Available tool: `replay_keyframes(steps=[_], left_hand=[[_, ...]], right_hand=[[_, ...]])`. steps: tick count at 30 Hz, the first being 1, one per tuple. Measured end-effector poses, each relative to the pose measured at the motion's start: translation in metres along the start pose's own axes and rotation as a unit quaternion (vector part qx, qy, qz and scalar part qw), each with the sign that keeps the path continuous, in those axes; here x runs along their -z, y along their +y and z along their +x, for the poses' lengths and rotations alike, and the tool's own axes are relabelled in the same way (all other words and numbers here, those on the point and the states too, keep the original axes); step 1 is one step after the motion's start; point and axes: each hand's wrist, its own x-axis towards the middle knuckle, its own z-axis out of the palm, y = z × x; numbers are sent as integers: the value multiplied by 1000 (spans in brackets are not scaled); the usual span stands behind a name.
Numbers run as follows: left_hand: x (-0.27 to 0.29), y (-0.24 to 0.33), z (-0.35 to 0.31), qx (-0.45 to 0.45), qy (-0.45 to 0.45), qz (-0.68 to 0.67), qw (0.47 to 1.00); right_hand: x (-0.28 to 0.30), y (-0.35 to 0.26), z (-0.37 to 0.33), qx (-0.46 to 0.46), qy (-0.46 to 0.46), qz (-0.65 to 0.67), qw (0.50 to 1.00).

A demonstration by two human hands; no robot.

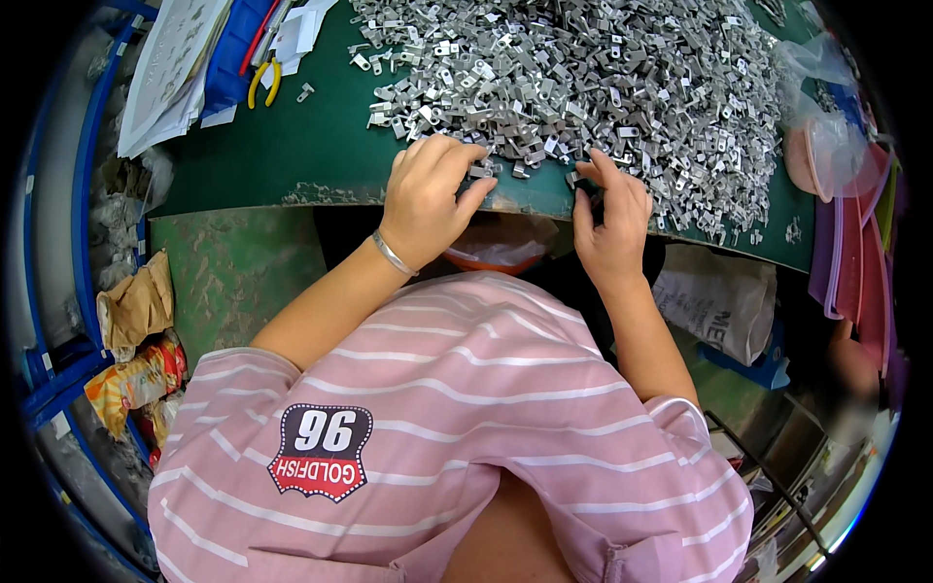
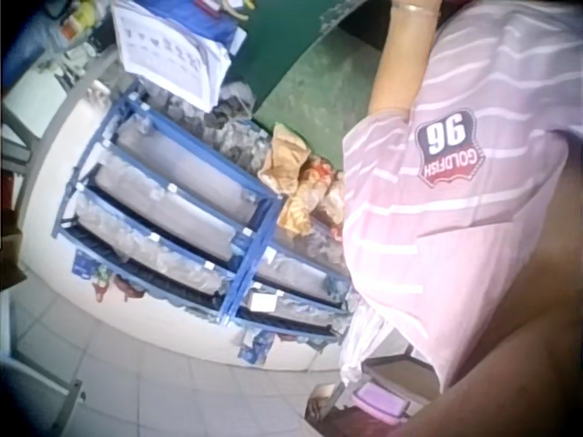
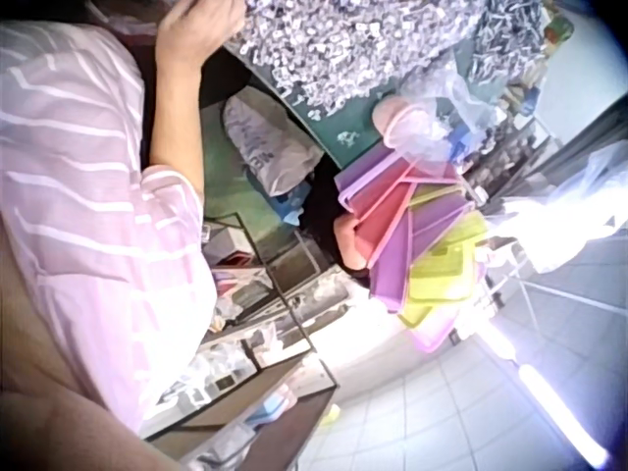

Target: The person sits at a green workbench and repeatedly picks up small metal clips from a large pile. They manipulate each clip with both hands, then place it into a small container. The person briefly pauses to gather more clips from a plastic bag before resuming the repetitive assembly process.

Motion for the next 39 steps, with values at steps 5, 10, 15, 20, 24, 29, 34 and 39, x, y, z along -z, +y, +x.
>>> replay_keyframes(steps=[5,10,15,20,24,29,34,39], left_hand=[[1,1,-3,-3,-4,17,1000],[0,0,-5,2,-8,6,1000],[1,-1,-7,-26,-15,17,999],[7,-6,-3,-32,-21,13,999],[9,2,-4,67,-22,-98,993],[14,10,-8,321,-57,-510,796],[25,17,-5,423,-92,-632,643],[31,17,-7,429,-100,-638,631]], right_hand=[[6,-4,3,5,1,-17,1000],[2,-15,-7,-42,39,140,988],[1,-48,-14,34,-71,170,982],[15,-26,-9,-59,-7,82,995],[28,2,2,9,-32,-13,999],[24,-20,2,-209,-93,313,922],[2,-32,2,-308,-117,671,664],[-7,-43,3,-295,-105,710,631]])
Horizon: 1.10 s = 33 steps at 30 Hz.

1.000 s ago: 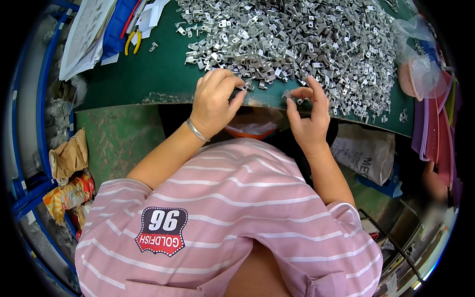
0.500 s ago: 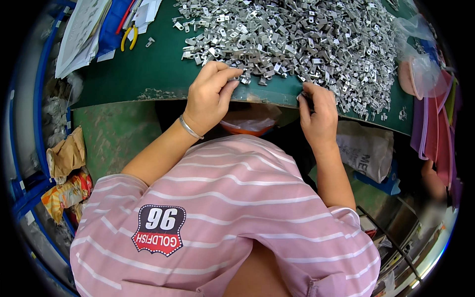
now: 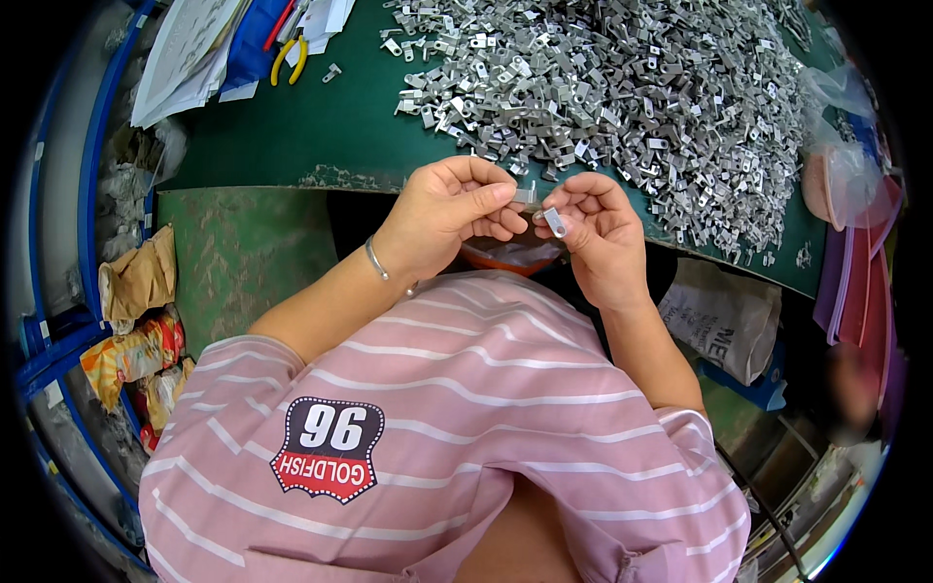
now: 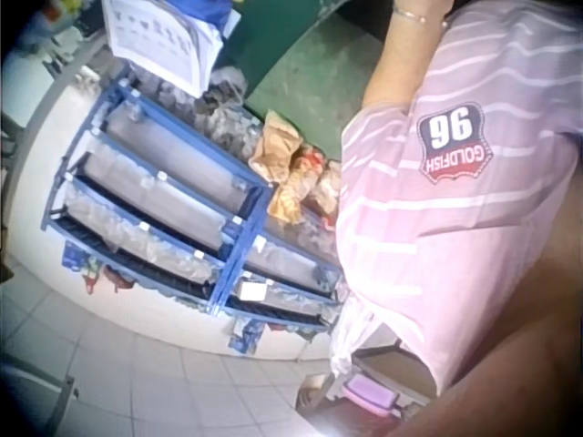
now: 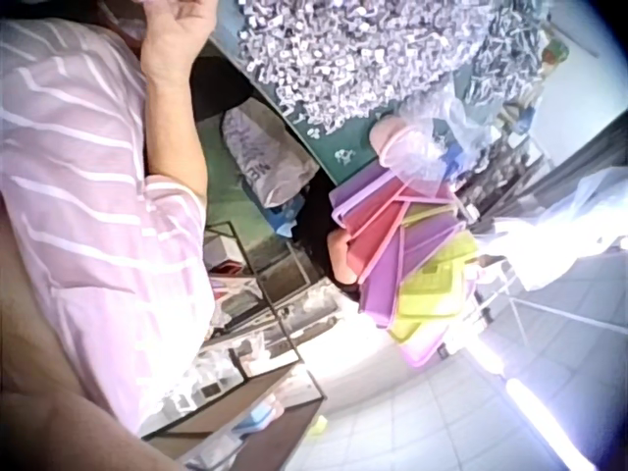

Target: The person sits at a green workbench and repeatedly picks up small metal clips from a large pile. They manipulate each clip with both hands, then place it into a small container. The person briefly pauses to gather more clips from a plastic bag before resuming the repetitive assembly process.

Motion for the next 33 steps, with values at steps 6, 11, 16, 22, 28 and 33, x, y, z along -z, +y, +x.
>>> replay_keyframes(steps=[6,11,16,22,28,33], left_hand=[[7,-4,-13,7,-5,252,968],[4,-8,14,-359,33,560,746],[2,-13,39,-421,73,645,633],[11,-11,29,-397,57,566,720],[8,-8,22,-217,89,345,909],[4,3,17,-50,74,119,989]], right_hand=[[-2,-8,-9,86,-20,-436,896],[1,-3,17,242,53,-633,733],[1,7,34,260,89,-702,657],[14,1,22,268,40,-669,692],[10,-8,12,281,-41,-626,726],[9,-1,34,331,59,-633,697]])
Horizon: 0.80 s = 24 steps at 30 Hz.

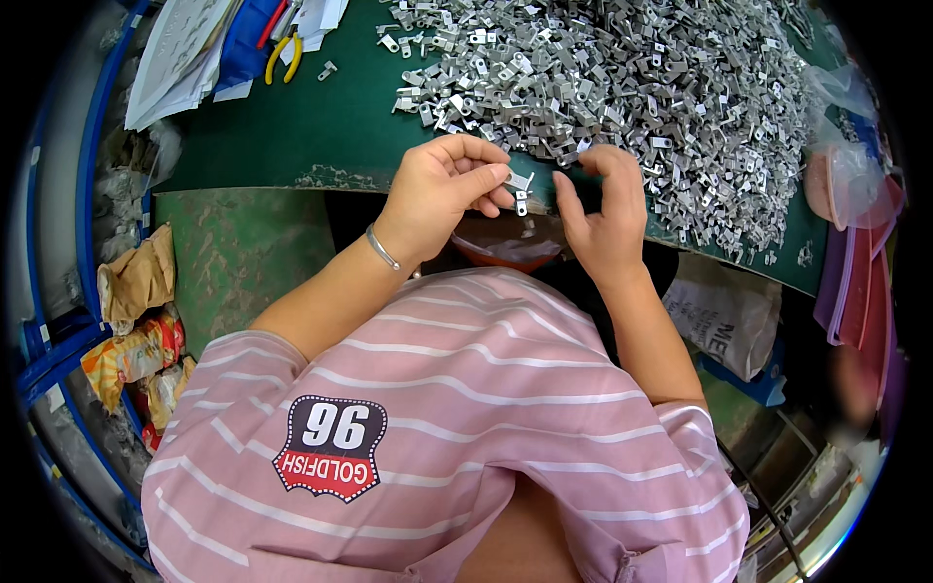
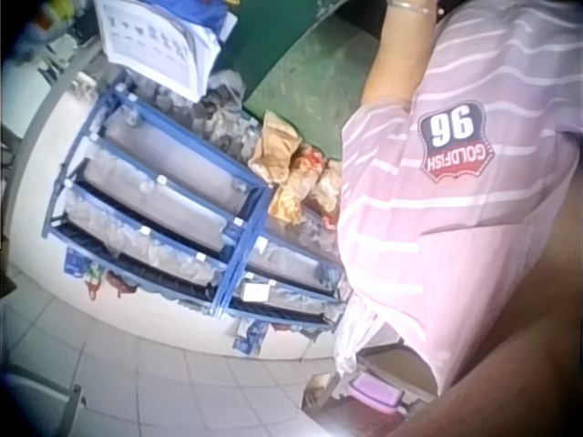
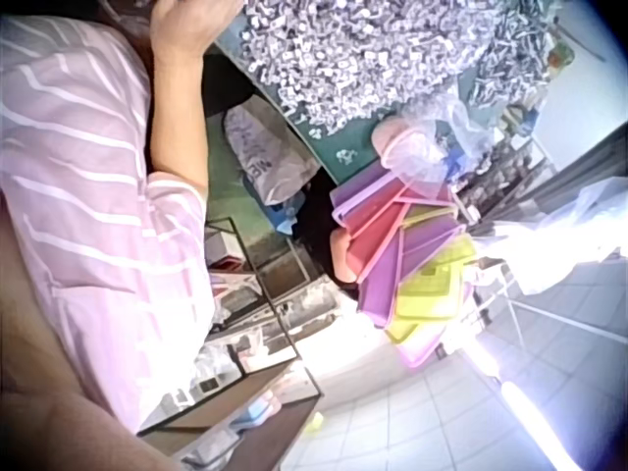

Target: The person sits at a green workbench and repeatedly picks up small metal clips from a large pile. They manipulate each clip with both hands, then place it into a small container. The person briefly pauses to gather more clips from a plastic bag before resuming the repetitive assembly process.

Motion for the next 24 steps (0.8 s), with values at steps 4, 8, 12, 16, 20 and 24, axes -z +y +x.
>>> replay_keyframes(steps=[4,8,12,16,20,24], left_hand=[[1,2,-4,15,-16,3,1000],[7,-7,-14,-35,-41,183,982],[-2,-17,-15,-223,-26,369,902],[-15,-22,-10,-334,3,512,791],[-6,-31,-8,-376,-25,524,764],[6,-30,-16,-388,-99,510,761]], right_hand=[[-5,2,7,-2,2,-23,1000],[3,5,0,-16,-1,-24,1000],[8,6,-11,-43,12,12,999],[15,-9,-20,26,-51,75,996],[16,-13,-20,32,-75,94,992],[1,-3,-5,-30,-30,-17,999]])
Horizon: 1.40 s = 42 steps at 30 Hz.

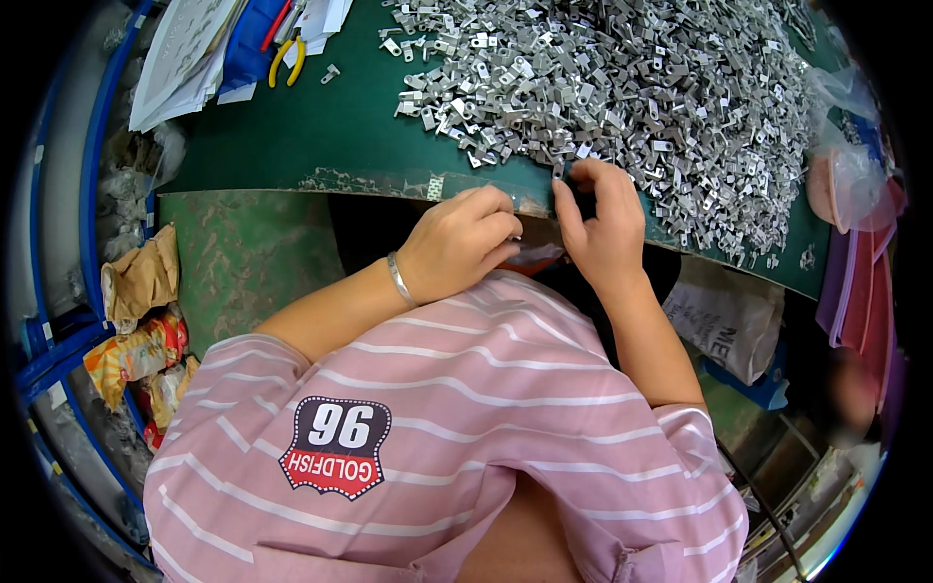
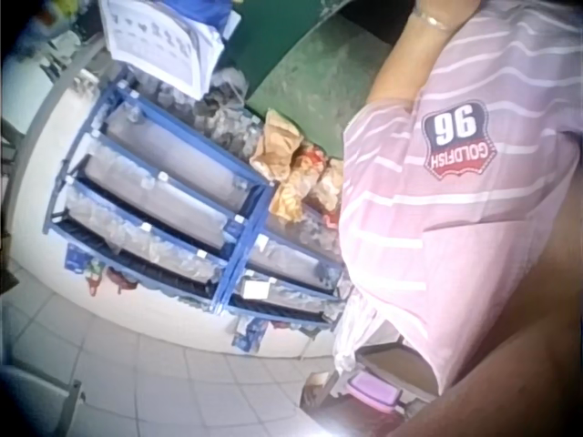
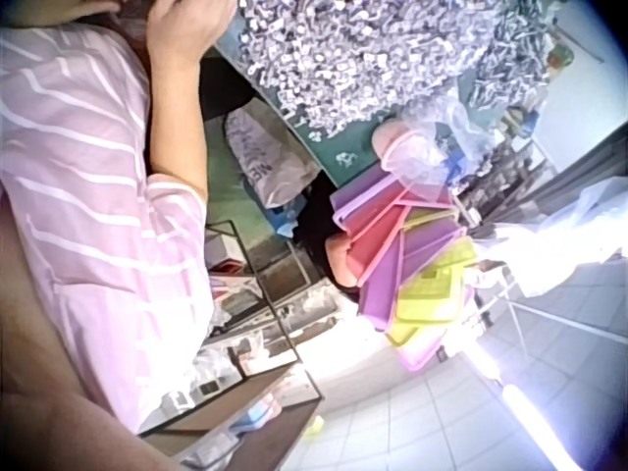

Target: The person sits at a green workbench and repeatedly picks up small metal clips from a large pile. They manipulate each clip with both hands, then place it into a small container. The person briefly pauses to gather more clips from a plastic bag before resuming the repetitive assembly process.

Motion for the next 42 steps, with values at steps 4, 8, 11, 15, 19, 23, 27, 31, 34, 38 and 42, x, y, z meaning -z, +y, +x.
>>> replay_keyframes(steps=[4,8,11,15,19,23,27,31,34,38,42], left_hand=[[9,5,8,89,90,14,992],[18,-13,20,136,123,99,978],[10,-21,18,102,121,83,984],[11,-17,20,78,122,66,987],[9,-21,16,70,122,26,990],[10,-17,16,96,134,21,986],[10,-16,16,110,143,8,984],[9,-13,18,118,159,-41,979],[10,-13,18,97,152,-41,983],[9,-12,17,78,147,-40,985],[9,-9,16,102,164,-65,979]], right_hand=[[-8,1,4,-10,2,-32,999],[-2,1,-1,-95,-19,53,994],[9,-4,-1,-253,-43,257,932],[22,-2,1,-351,-51,470,808],[25,-2,1,-370,-49,520,768],[24,0,-2,-354,-44,538,764],[22,1,-6,-326,-38,530,782],[21,-1,-7,-314,-39,522,792],[21,-2,-6,-305,-36,510,803],[20,-2,-7,-286,-34,500,817],[20,-3,-9,-257,-78,452,851]])
